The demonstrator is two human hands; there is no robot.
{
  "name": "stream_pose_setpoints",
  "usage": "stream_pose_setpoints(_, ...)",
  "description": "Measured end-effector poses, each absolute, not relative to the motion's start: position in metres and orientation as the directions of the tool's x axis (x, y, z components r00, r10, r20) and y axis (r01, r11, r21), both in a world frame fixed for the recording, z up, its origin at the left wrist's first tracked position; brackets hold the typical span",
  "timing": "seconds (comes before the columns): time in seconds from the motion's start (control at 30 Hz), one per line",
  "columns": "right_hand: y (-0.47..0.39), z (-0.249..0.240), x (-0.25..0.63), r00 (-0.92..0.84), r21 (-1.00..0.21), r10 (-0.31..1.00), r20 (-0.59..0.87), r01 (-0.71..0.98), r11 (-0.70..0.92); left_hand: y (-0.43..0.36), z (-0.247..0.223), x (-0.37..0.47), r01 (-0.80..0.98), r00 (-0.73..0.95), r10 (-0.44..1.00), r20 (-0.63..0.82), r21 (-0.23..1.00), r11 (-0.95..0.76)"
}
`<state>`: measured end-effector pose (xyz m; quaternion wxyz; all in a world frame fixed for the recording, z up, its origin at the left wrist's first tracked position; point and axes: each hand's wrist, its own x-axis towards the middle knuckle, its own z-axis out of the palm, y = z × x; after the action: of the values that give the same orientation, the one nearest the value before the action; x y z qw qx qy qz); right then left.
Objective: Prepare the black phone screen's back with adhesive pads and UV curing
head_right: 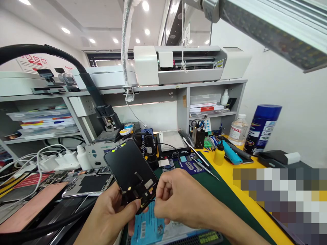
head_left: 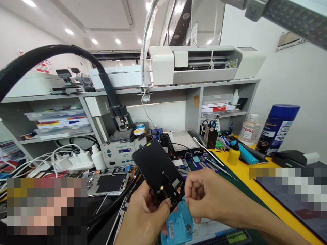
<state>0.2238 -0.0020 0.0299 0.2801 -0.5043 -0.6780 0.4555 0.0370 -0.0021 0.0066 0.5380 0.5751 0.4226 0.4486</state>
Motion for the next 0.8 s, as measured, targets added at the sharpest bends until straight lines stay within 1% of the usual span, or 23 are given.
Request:
stream_pose_setpoints(0.33,-0.0010,0.0342,0.2246,-0.344,-0.885,0.936,-0.072,0.454,0.098,-0.0022,0.0105,0.0366,-0.010,0.249,0.967,0.061,0.998,-0.060)
stream_pose_setpoints(0.47,-0.0009,0.0362,0.2257,-0.353,-0.874,0.934,-0.048,0.468,0.132,0.0005,0.0093,0.0342,-0.017,0.265,0.963,0.052,0.999,-0.050)
stream_pose_setpoints(0.8,-0.0030,0.0345,0.2249,-0.393,-0.860,0.920,-0.002,0.469,0.199,0.0018,0.0131,0.0337,-0.109,0.265,0.963,0.051,0.994,-0.023)
